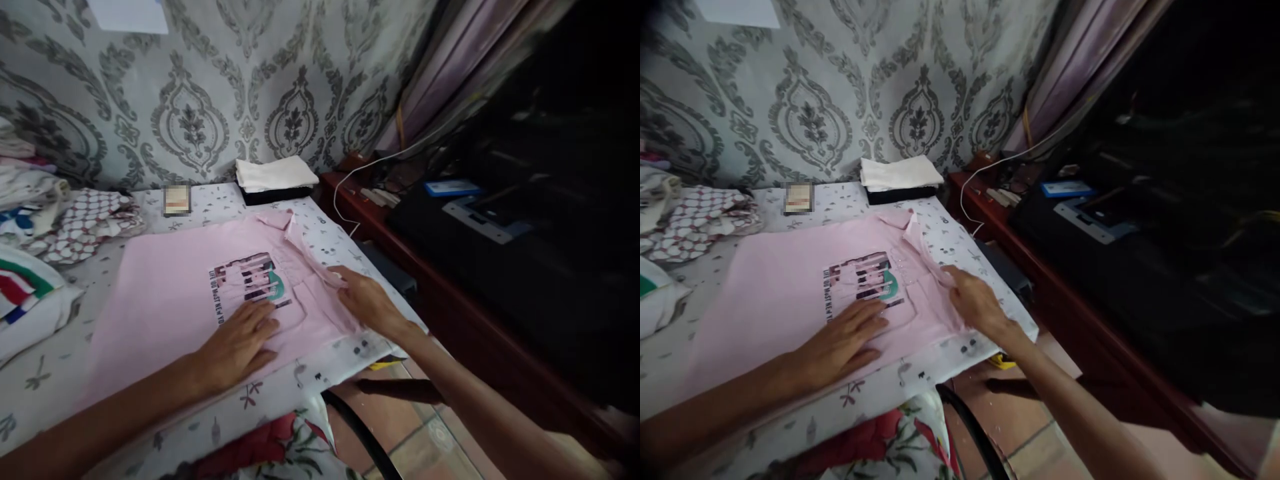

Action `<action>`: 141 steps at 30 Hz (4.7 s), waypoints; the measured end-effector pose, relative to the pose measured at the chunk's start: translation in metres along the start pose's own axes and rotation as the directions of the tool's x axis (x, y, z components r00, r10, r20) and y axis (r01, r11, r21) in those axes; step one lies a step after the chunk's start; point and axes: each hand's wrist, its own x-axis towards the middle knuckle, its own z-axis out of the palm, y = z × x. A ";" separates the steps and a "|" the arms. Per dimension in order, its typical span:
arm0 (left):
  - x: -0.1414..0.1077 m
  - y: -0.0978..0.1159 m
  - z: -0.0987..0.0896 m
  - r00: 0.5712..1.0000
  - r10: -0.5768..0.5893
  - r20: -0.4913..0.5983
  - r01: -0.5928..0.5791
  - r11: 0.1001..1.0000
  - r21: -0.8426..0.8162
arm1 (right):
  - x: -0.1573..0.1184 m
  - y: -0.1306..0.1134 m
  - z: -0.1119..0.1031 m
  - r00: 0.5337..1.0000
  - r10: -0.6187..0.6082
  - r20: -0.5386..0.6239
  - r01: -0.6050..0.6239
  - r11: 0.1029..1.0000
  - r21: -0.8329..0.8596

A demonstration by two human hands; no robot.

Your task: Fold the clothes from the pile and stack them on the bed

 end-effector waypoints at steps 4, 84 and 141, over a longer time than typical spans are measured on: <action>0.016 0.022 -0.006 0.978 0.070 0.197 -0.037 0.986 -0.165 | -0.003 0.060 -0.012 0.957 0.269 -0.109 -0.184 0.854 0.487; 0.267 -0.154 -0.040 0.975 -0.136 -0.178 0.182 0.946 0.270 | 0.243 0.041 0.030 0.948 0.277 -0.160 -0.263 0.959 0.103; 0.285 -0.077 0.017 0.973 -0.206 -0.101 0.197 0.976 -0.091 | 0.165 0.091 0.019 0.967 0.183 -0.178 -0.144 0.967 0.211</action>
